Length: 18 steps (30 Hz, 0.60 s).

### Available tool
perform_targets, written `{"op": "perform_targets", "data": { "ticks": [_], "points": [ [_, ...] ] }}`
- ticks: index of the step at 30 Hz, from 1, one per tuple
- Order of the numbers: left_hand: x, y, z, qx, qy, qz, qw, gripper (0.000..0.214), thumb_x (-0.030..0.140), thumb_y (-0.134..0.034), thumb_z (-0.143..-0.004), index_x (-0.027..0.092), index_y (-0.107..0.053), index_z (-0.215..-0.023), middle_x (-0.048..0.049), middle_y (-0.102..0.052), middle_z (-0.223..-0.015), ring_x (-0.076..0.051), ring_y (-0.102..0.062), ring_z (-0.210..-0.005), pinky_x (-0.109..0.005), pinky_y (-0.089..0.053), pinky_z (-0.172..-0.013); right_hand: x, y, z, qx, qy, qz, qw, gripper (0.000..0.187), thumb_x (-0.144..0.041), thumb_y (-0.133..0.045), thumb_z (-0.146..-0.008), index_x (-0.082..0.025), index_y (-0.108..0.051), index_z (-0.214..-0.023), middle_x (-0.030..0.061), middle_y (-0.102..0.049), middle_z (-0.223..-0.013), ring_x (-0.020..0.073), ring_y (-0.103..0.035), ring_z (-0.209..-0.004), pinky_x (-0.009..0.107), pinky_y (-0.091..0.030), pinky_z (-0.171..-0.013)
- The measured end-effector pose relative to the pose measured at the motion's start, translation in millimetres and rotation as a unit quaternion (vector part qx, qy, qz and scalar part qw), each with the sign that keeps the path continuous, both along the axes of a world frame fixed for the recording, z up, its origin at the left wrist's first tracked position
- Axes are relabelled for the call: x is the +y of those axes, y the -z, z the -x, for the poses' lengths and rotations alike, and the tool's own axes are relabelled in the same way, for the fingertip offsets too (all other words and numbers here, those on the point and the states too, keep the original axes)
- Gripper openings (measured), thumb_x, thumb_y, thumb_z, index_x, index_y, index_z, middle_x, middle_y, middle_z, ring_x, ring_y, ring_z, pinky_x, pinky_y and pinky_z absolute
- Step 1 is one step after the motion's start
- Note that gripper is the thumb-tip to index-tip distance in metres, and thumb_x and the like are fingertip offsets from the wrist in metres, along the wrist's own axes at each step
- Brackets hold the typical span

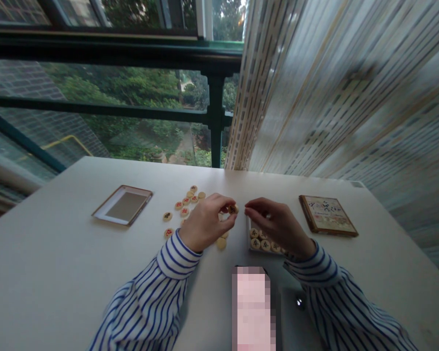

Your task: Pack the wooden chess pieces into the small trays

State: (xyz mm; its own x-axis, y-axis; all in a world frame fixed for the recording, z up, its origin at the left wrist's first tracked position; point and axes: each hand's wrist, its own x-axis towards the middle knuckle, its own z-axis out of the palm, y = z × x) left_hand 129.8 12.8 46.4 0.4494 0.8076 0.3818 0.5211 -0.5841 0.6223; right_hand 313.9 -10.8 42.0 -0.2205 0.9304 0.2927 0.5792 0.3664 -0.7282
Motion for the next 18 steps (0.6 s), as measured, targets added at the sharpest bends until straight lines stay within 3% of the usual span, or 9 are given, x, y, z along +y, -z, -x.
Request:
{"op": "perform_targets", "data": {
  "ticks": [6,18],
  "points": [
    [-6.6,-1.1,-6.4,-0.012,0.031,0.004,0.999,0.015,0.014,-0.057,-0.073,0.014,-0.060,-0.088,-0.0043,-0.059,-0.082,-0.012,-0.055,-0.074,-0.026,-0.046,-0.069,1.8,0.7,2.1,0.111,-0.030,0.036,0.993,0.016,-0.031,-0.057,-0.078,-0.016,-0.062,-0.083,0.0025,-0.065,-0.074,0.0119,-0.059,-0.066,0.023,-0.047,-0.059],
    [-8.4,-1.8,-9.5,-0.055,0.023,0.003,0.998,0.018,0.014,-0.059,-0.072,0.014,-0.057,-0.090,-0.0041,-0.058,-0.082,-0.012,-0.055,-0.075,-0.027,-0.048,-0.070,1.6,1.6,1.7,0.200,-0.056,0.093,0.974,0.016,-0.031,-0.061,-0.076,-0.016,-0.061,-0.083,0.0029,-0.065,-0.076,0.0128,-0.060,-0.071,0.025,-0.049,-0.064]
  ]
}}
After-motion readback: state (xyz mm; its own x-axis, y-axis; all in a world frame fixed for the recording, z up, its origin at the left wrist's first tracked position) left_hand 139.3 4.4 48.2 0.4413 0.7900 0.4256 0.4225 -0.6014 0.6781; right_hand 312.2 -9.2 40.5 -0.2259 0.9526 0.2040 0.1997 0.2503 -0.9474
